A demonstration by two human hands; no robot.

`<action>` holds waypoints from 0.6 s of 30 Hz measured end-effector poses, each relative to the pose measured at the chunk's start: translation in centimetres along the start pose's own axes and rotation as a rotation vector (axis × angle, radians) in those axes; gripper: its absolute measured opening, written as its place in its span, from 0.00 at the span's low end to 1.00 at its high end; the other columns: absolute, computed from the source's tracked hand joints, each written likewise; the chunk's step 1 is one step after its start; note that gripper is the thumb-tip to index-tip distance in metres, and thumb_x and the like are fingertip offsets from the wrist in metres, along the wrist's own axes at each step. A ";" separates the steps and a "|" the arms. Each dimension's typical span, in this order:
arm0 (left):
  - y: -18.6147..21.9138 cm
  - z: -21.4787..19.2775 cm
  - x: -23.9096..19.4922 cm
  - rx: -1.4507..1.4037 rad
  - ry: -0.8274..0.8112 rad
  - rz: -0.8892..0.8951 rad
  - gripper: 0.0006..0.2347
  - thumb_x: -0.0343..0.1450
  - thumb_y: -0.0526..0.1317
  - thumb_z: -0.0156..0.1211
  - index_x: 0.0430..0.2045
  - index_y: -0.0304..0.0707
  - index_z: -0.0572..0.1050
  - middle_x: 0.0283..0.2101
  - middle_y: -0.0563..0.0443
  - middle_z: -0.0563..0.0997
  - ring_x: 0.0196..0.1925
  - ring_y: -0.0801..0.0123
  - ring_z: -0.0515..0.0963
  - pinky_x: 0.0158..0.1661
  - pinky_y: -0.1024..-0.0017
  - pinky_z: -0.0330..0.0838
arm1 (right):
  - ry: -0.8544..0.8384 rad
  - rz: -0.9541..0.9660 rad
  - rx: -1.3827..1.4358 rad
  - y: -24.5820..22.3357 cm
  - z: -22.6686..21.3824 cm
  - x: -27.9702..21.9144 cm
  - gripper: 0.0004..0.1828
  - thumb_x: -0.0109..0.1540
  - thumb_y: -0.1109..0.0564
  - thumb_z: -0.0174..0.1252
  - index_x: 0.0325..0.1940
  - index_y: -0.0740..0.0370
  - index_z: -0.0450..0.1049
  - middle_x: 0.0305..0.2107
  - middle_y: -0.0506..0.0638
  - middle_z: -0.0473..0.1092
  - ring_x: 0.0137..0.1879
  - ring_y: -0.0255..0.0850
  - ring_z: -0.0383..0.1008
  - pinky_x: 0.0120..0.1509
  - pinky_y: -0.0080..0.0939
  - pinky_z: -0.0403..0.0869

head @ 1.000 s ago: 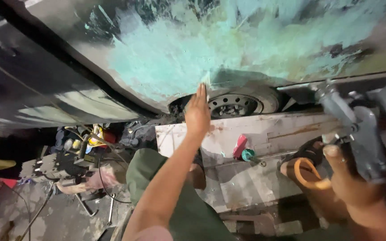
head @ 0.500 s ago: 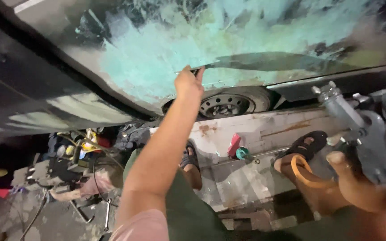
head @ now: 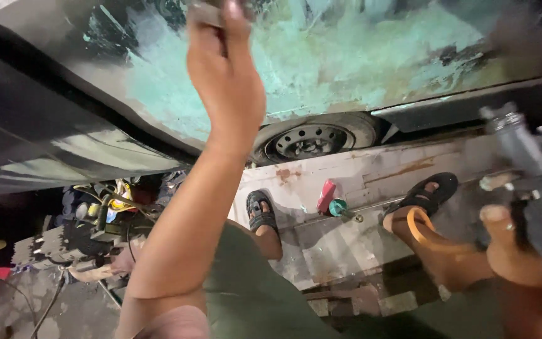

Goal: The person scrapes body filler from a pink plastic card onto a metal putty knife and applies it to the underside of a car's wheel arch. They then use the putty knife to spread and smooth the filler across the surface.

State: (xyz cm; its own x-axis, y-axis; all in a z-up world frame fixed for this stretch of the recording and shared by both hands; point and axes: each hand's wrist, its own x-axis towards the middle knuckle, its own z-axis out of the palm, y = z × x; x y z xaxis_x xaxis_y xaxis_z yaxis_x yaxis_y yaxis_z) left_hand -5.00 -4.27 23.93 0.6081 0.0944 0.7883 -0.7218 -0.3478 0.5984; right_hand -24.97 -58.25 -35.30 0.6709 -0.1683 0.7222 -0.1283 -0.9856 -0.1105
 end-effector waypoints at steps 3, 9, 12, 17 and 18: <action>-5.2 -0.3 -0.9 0.653 -0.297 0.396 0.29 0.77 0.24 0.48 0.76 0.44 0.53 0.79 0.51 0.60 0.84 0.48 0.60 0.82 0.57 0.67 | -0.276 0.681 0.203 -12.0 -16.9 7.0 0.45 0.68 0.39 0.65 0.76 0.78 0.66 0.68 0.74 0.63 0.67 0.68 0.64 0.69 0.61 0.58; -10.2 3.2 -1.4 1.345 -0.461 0.508 0.32 0.78 0.27 0.54 0.79 0.46 0.50 0.79 0.55 0.47 0.80 0.60 0.49 0.74 0.67 0.63 | -0.088 0.152 0.626 -28.1 -32.0 25.4 0.11 0.74 0.60 0.55 0.54 0.74 0.72 0.53 0.62 0.72 0.67 0.59 0.70 0.88 0.59 0.60; -13.5 4.8 -4.1 1.282 -0.457 0.566 0.34 0.75 0.20 0.54 0.77 0.46 0.54 0.78 0.51 0.49 0.79 0.56 0.45 0.74 0.59 0.62 | 0.098 0.280 0.597 -28.7 -31.5 23.4 0.28 0.74 0.63 0.58 0.73 0.88 0.63 0.69 0.79 0.63 0.77 0.70 0.61 0.85 0.64 0.56; -17.3 7.6 -9.1 1.182 -0.439 0.465 0.37 0.71 0.24 0.58 0.78 0.49 0.52 0.79 0.54 0.49 0.81 0.57 0.46 0.70 0.61 0.69 | 0.016 0.229 0.630 -27.6 -31.4 23.6 0.21 0.75 0.58 0.56 0.66 0.79 0.69 0.57 0.65 0.71 0.69 0.60 0.70 0.87 0.59 0.63; -18.2 8.1 -10.3 1.062 -0.320 0.505 0.37 0.70 0.20 0.57 0.76 0.48 0.56 0.79 0.54 0.55 0.81 0.57 0.52 0.64 0.61 0.78 | -0.052 0.096 0.470 -27.0 -31.5 23.7 0.17 0.74 0.59 0.53 0.61 0.78 0.73 0.59 0.65 0.73 0.70 0.63 0.71 0.87 0.60 0.61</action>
State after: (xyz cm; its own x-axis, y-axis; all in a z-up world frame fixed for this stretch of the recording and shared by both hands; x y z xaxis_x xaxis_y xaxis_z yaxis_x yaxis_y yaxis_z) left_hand 4.58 -6.49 3.72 0.4992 -0.4542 0.7379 -0.3622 -0.8830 -0.2984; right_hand -28.60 -35.05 6.29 0.7092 -0.2483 0.6598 0.1440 -0.8652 -0.4803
